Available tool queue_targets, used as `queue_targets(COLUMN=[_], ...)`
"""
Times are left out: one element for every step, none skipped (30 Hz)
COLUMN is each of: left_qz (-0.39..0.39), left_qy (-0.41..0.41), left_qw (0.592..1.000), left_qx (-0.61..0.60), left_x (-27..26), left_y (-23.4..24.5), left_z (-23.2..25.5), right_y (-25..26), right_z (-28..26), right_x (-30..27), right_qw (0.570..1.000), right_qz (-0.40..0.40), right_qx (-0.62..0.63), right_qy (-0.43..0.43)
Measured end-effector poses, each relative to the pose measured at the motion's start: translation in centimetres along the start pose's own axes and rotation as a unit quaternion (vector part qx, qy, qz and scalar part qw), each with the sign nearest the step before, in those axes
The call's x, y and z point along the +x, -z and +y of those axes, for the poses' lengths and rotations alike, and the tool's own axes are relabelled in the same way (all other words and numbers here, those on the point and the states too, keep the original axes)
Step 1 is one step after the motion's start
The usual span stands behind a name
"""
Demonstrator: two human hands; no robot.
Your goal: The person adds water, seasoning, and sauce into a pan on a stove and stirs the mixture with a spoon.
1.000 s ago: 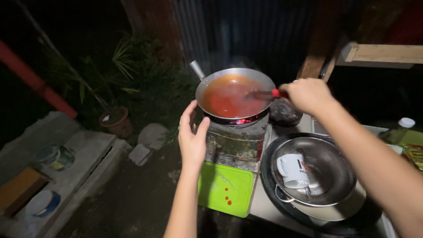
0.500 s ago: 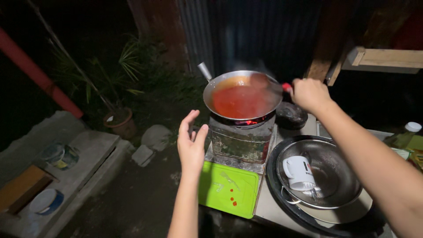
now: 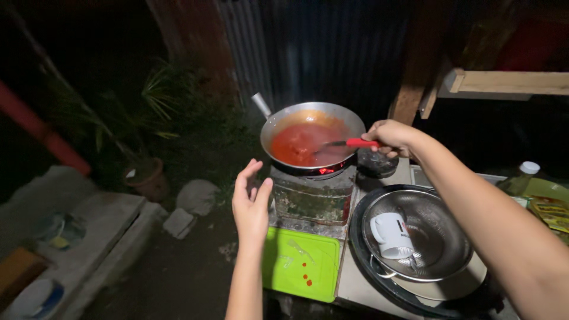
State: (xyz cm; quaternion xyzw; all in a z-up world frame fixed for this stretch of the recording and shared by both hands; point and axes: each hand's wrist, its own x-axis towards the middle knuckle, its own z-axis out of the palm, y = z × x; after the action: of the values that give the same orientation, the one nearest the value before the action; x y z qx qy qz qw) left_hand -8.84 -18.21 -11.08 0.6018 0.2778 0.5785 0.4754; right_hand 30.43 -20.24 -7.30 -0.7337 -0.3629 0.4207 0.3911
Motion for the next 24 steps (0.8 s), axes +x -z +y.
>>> queue_targets(left_qz=[0.001, 0.0, -0.002, -0.002, -0.002, -0.001, -0.001, -0.002, -0.003, -0.003, -0.003, -0.002, -0.007, -0.011, -0.015, -0.017, -0.019, -0.02, -0.022, -0.024, -0.026, -0.026, -0.026, -0.027], left_qy=[-0.002, -0.002, -0.003, 0.001, 0.005, 0.007, 0.009, 0.011, 0.013, 0.015, 0.018, 0.02, 0.015, 0.011, 0.007, 0.003, 0.0, -0.003, -0.001, 0.002, 0.006, 0.012, 0.019, 0.024], left_qw=[1.0, 1.0, 1.0, 1.0, 1.0, 1.0, 1.0, 1.0, 1.0, 1.0, 1.0, 1.0, 1.0, 1.0, 0.999, 0.999, 0.999, 0.999, 0.999, 0.999, 0.999, 0.999, 0.999, 0.999], left_qx=[-0.005, -0.01, -0.015, -0.012, -0.009, -0.004, -0.003, -0.002, -0.002, 0.001, 0.003, 0.005, -0.007, -0.017, -0.027, -0.031, -0.034, -0.037, -0.038, -0.039, -0.04, -0.034, -0.029, -0.023], left_x=[0.0, -0.1, 0.0, 0.1, 0.2, 0.2, 0.3, 0.3, 0.4, 0.3, 0.3, 0.4, 0.5, 0.5, 0.6, 0.6, 0.7, 0.7, 0.8, 0.8, 0.8, 0.8, 0.8, 0.8], left_y=[0.0, -0.1, -0.3, -0.5, -0.6, -0.7, -0.8, -1.0, -1.1, -1.2, -1.1, -1.0, -1.1, -1.1, -1.2, -1.2, -1.4, -1.5, -1.5, -1.7, -1.8, -2.0, -2.1, -2.2], left_z=[-0.1, -0.1, -0.1, -0.1, -0.1, 0.0, 0.1, 0.1, 0.1, 0.0, -0.1, -0.2, -0.4, -0.6, -0.8, -1.0, -1.1, -1.3, -1.3, -1.3, -1.3, -1.3, -1.4, -1.5], right_y=[-0.2, -0.5, -0.8, -1.2, -1.4, -1.6, -1.8, -2.0, -2.2, -2.4, -2.6, -3.0, -3.4, -3.7, -3.7, -3.8, -3.7, -3.6, -3.4, -3.2, -2.8, -2.4, -2.0, -1.5], right_z=[-0.3, -0.4, -0.6, -0.9, -1.2, -1.4, -1.8, -2.1, -2.4, -2.4, -2.3, -2.4, -2.3, -2.1, -1.8, -1.2, -0.6, -0.2, 0.2, 0.5, 0.7, 0.8, 0.8, 0.7], right_x=[-0.5, -0.9, -1.0, -1.0, -1.1, -1.1, -1.3, -1.6, -2.2, -3.1, -4.0, -4.8, -5.5, -6.0, -6.1, -6.0, -5.7, -5.0, -4.1, -3.4, -2.8, -2.4, -2.0, -1.8], right_qw=[1.0, 0.998, 0.995, 0.991, 0.985, 0.975, 0.962, 0.947, 0.924, 0.896, 0.864, 0.852, 0.836, 0.818, 0.815, 0.811, 0.808, 0.835, 0.86, 0.883, 0.927, 0.96, 0.983, 0.987], right_qz=[0.011, 0.023, 0.039, 0.054, 0.069, 0.089, 0.108, 0.127, 0.16, 0.192, 0.223, 0.249, 0.273, 0.296, 0.3, 0.302, 0.304, 0.296, 0.287, 0.276, 0.233, 0.188, 0.14, 0.115], right_qx=[-0.014, -0.027, -0.041, -0.058, -0.075, -0.105, -0.135, -0.164, -0.212, -0.26, -0.307, -0.349, -0.389, -0.428, -0.438, -0.448, -0.458, -0.416, -0.374, -0.332, -0.263, -0.191, -0.117, -0.107], right_qy=[0.024, 0.046, 0.077, 0.108, 0.139, 0.175, 0.211, 0.246, 0.276, 0.304, 0.33, 0.302, 0.274, 0.245, 0.234, 0.224, 0.214, 0.205, 0.195, 0.184, 0.133, 0.08, 0.027, 0.022])
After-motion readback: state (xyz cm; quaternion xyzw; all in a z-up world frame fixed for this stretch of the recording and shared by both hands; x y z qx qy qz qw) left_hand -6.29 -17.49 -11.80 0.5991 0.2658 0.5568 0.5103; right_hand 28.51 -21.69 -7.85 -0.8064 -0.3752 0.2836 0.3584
